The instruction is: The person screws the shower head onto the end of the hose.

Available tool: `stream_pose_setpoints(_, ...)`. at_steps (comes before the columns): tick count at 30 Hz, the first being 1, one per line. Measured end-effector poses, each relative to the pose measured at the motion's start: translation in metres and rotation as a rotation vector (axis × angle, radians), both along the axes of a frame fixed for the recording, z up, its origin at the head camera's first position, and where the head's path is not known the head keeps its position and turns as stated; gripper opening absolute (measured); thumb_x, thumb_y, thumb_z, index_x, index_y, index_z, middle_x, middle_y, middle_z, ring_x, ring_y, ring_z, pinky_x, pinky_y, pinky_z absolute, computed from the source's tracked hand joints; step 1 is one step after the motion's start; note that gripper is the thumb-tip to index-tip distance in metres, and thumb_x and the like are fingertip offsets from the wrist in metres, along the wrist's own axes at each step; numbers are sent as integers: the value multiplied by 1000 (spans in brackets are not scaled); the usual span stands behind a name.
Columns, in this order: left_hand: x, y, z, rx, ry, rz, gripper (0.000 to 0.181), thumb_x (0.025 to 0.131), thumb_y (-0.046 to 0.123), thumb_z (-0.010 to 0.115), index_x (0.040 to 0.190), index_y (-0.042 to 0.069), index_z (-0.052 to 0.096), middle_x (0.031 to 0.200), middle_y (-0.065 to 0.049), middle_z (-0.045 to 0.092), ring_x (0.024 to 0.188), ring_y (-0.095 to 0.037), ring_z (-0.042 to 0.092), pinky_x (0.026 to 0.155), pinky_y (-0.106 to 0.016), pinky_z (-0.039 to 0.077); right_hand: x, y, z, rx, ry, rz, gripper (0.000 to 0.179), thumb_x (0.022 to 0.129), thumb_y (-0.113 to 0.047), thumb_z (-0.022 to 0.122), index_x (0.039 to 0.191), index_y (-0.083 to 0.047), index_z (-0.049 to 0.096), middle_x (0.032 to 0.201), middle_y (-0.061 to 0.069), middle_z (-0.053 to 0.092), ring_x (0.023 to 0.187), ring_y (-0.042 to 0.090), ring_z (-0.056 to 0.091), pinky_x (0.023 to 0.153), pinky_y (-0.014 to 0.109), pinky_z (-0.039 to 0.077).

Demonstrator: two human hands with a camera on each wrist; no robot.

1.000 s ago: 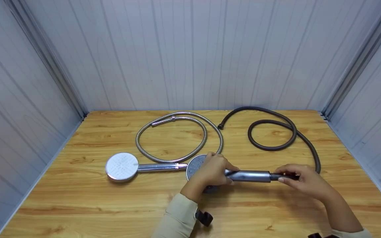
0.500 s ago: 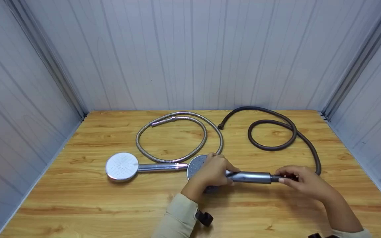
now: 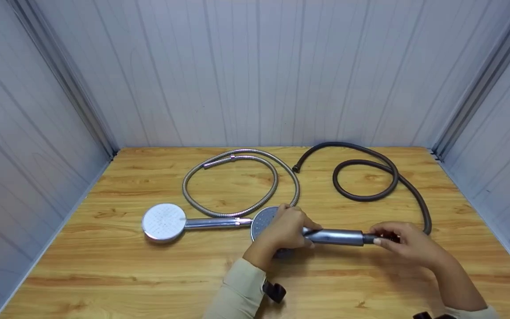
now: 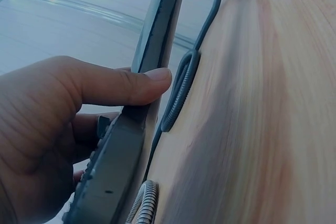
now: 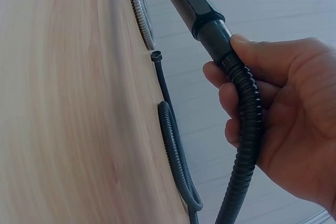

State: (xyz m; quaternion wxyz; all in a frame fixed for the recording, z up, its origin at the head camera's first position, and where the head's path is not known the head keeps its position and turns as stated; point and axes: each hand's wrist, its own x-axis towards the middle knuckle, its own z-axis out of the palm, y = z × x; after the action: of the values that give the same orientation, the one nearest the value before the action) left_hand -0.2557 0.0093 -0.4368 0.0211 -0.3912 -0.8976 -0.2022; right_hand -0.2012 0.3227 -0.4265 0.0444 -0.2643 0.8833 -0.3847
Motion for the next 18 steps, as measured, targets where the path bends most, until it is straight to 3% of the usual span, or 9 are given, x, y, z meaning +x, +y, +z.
stream_pose_setpoints(18,-1,1,0,-26,-9,15,44,68,30,88,110,29,76,97,15,72,89,-4,56,91,-35,29,-2,0,-2,-3,-1,-40,19,94,-19,66,109,-9,71,96,0,70,74,9,57,59,27,46)
